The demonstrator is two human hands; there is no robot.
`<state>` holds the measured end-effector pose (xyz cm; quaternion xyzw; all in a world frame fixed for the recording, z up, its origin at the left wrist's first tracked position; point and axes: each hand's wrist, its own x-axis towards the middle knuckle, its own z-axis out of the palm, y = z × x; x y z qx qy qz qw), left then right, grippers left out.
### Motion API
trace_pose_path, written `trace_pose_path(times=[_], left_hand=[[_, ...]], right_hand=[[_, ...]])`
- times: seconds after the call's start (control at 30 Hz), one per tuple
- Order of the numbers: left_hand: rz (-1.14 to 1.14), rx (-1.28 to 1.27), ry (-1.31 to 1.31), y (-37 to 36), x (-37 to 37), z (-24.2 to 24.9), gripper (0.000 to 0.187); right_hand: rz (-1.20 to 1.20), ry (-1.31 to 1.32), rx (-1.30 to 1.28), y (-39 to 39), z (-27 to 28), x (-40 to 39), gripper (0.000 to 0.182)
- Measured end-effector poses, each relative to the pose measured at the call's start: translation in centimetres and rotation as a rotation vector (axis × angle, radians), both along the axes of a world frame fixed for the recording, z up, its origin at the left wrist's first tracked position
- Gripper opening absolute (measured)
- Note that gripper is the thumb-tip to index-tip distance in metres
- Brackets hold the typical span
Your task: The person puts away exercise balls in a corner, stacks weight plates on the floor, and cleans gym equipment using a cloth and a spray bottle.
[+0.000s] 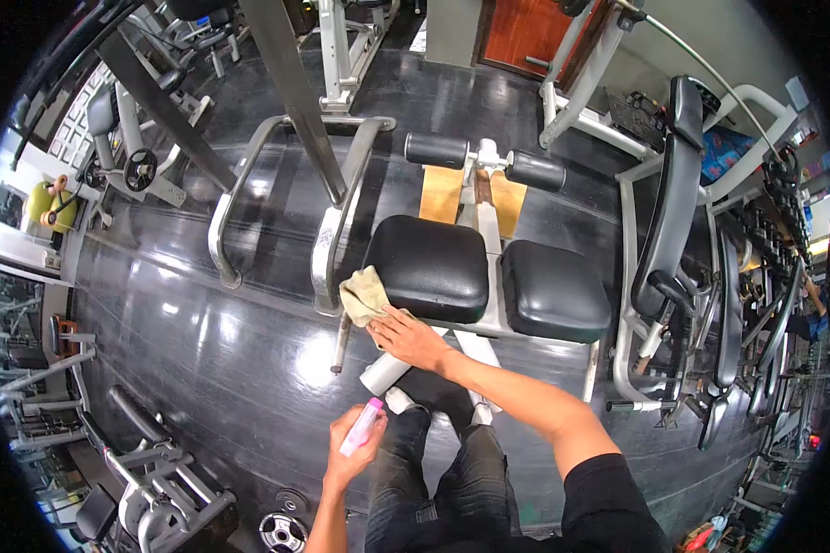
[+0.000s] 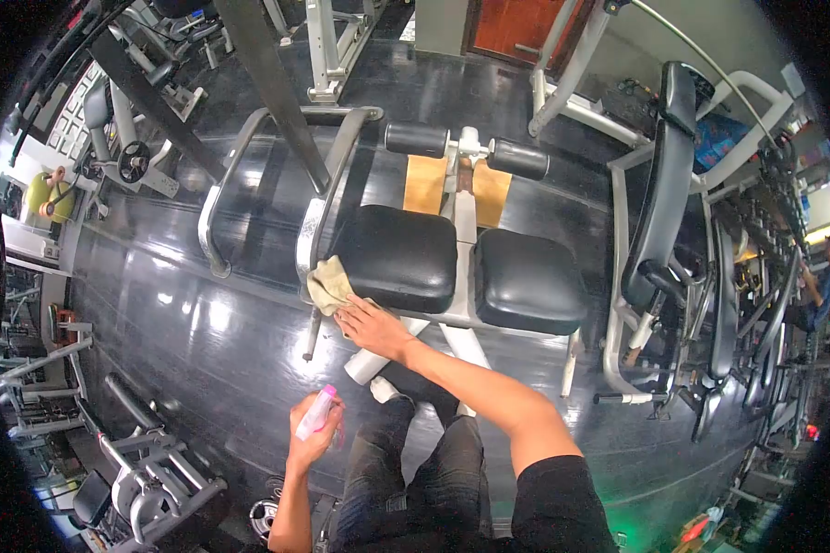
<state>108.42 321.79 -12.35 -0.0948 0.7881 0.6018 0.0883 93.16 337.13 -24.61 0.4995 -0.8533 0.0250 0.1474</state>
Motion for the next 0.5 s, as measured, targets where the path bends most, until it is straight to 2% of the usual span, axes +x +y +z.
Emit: trace_pose_path(times=[0.07, 0.17, 0.23, 0.3, 0.33, 0.43, 0.5], left_hand=[[0.001, 0.016, -0.022, 1.2, 0.5, -0.2, 0.01], [0.015, 0.041, -0.028, 3.1, 1.0, -0.8, 0.01], [0.059, 0.066, -0.043, 4.3, 1.5, -1.0, 0.01], [0.077, 0.056, -0.036, 5.7, 1.7, -0.4, 0.009], [0.088, 0.049, -0.019, 6.4, 1.8, -0.2, 0.009], [0.11, 0.053, 0.024, 8.3, 2.7, -0.8, 0.008], [0.116, 0.065, 0.011, 9.6, 3.2, -0.5, 0.008]], right_hand=[[0.059, 0.089, 0.151, 2.0, -1.5, 0.8, 0.041], [0.097, 0.031, 0.247, 6.5, -1.7, 1.7, 0.04], [0.083, -0.025, 0.217, 9.0, -1.4, 2.9, 0.038], [-0.043, -0.108, 0.099, 11.3, -1.2, 4.2, 0.037], [-0.045, -0.064, 0.069, 12.7, -0.7, 4.6, 0.032], [-0.114, -0.138, 0.109, 17.7, 0.3, 6.3, 0.035], [-0.182, -0.166, 0.017, 20.6, 0.7, 7.2, 0.033]])
